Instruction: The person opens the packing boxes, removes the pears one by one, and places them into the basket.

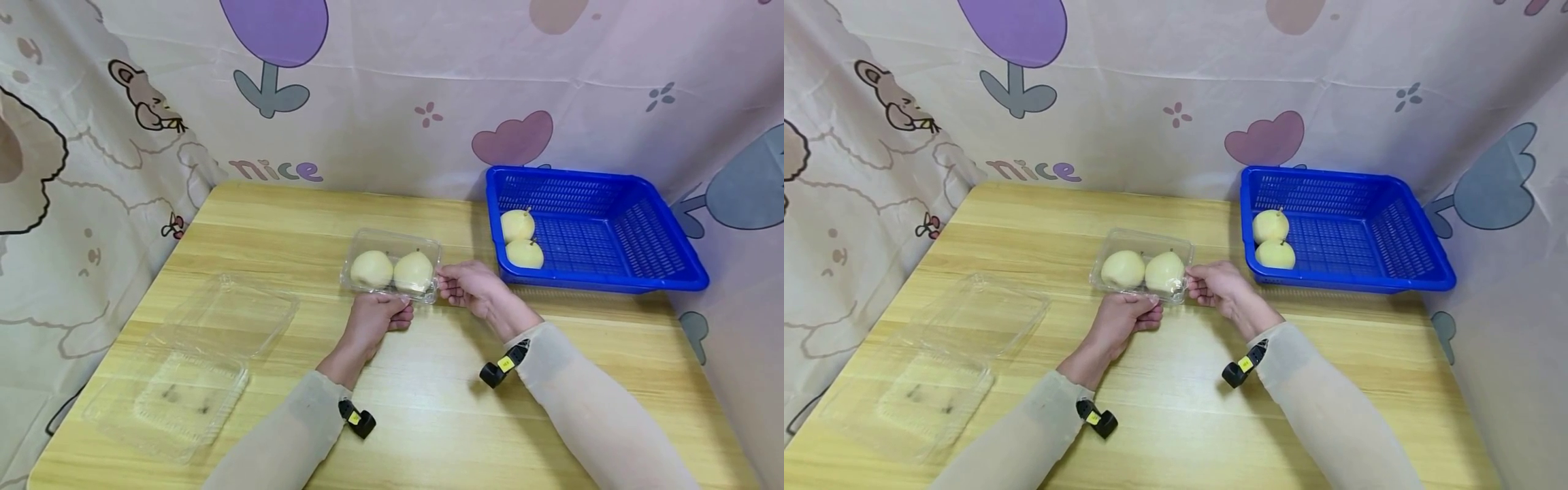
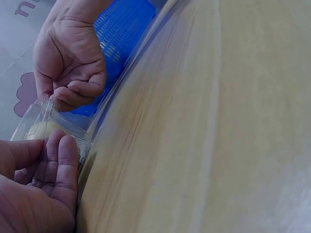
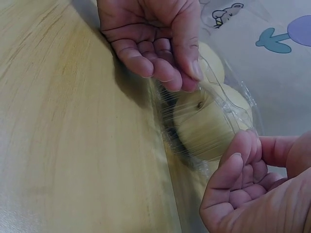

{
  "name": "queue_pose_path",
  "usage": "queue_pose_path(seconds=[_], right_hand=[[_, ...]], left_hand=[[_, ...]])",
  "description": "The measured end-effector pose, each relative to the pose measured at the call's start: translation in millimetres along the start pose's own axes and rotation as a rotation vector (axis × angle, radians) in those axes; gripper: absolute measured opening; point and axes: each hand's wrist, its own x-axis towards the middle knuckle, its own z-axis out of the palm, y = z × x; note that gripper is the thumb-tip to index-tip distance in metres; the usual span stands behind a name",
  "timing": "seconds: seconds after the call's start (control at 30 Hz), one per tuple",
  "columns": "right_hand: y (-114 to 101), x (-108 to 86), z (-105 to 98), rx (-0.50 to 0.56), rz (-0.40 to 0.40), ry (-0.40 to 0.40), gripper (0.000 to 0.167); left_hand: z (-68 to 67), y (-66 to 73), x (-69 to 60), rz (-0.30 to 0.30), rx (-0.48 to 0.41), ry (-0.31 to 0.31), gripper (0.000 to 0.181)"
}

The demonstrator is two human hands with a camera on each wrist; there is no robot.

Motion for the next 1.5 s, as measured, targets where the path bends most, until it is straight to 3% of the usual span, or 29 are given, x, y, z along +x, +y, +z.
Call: queue_pose_path(seconds=[0.73, 1.0, 1.5], right_hand=[[2.5, -0.7, -3.6, 0.004, -0.006, -0.054, 0.026], [0.7, 1.4, 1.8, -0.011, -0.014, 0.001, 0.027], [-1.0, 0.8, 4.0, -0.027, -0.037, 0.011, 0.028]], left_hand=[[-0.4, 0.0, 0.2, -0.002, 0.000, 0.004, 0.021], [0.4, 0.1, -1.0, -0.014, 0.005, 0.007, 0.021], [1.1, -2.4, 0.4, 0.013, 0.029, 0.008, 0.021]])
